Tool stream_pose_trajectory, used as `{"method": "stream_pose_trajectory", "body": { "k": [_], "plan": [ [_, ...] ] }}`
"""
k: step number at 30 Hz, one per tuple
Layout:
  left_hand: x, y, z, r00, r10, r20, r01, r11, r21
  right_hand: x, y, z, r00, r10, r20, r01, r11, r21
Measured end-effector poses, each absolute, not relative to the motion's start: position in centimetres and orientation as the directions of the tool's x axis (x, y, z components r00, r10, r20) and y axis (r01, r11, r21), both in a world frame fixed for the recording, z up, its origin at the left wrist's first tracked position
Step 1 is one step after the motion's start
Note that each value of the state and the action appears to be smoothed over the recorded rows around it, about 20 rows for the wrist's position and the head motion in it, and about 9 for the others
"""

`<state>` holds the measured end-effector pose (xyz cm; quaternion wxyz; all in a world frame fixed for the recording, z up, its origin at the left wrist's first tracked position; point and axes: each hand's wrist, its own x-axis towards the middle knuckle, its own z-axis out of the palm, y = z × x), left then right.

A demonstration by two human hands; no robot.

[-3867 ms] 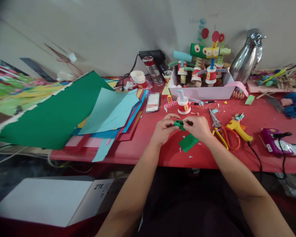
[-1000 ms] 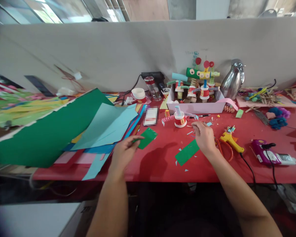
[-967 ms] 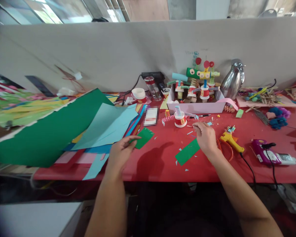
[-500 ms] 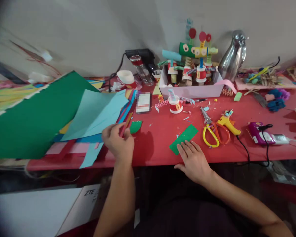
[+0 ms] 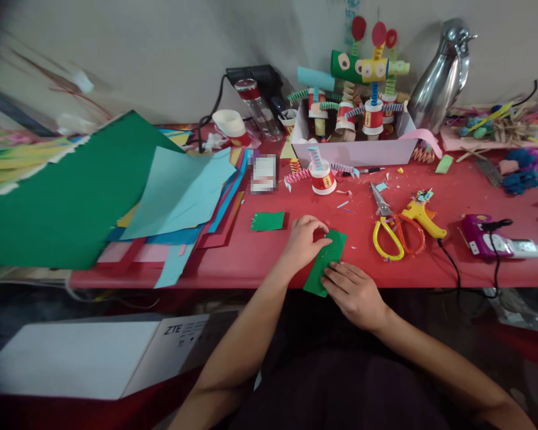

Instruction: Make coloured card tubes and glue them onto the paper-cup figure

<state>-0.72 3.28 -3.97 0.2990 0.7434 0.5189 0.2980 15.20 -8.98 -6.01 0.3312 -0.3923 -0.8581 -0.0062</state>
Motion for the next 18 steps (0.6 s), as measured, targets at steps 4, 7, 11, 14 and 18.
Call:
{"method": "stream_pose_trajectory", "body": {
  "k": [4, 7, 11, 14, 18],
  "plan": [
    [-0.6, 3.6, -3.4, 0.319, 0.948, 0.017, 0.553, -0.200, 0.809, 15.5, -8.0, -5.5, -0.426, 0.695, 0.579, 0.614, 0.693, -0.379],
    [-0.6, 3.8, -3.0, 0.317, 0.948, -0.026, 0.568, -0.168, 0.806, 15.9, -6.3, -4.7, -0.378, 0.701, 0.605, 0.539, 0.698, -0.472],
    [-0.5, 4.2, -2.7, 0.345, 0.938, -0.020, 0.608, -0.207, 0.766, 16.6, -4.6, -3.5, -0.380, 0.646, 0.661, 0.494, 0.747, -0.446],
    [-0.3, 4.3, -2.5, 0.274, 0.961, -0.039, 0.545, -0.122, 0.829, 16.6, -4.2, -2.9, -0.334, 0.693, 0.639, 0.475, 0.709, -0.521],
    [-0.4, 4.5, -2.0, 0.081, 0.996, 0.036, 0.296, -0.059, 0.953, 16.0, -2.6, -2.0, -0.170, 0.918, 0.358, 0.452, 0.395, -0.799]
  ]
}}
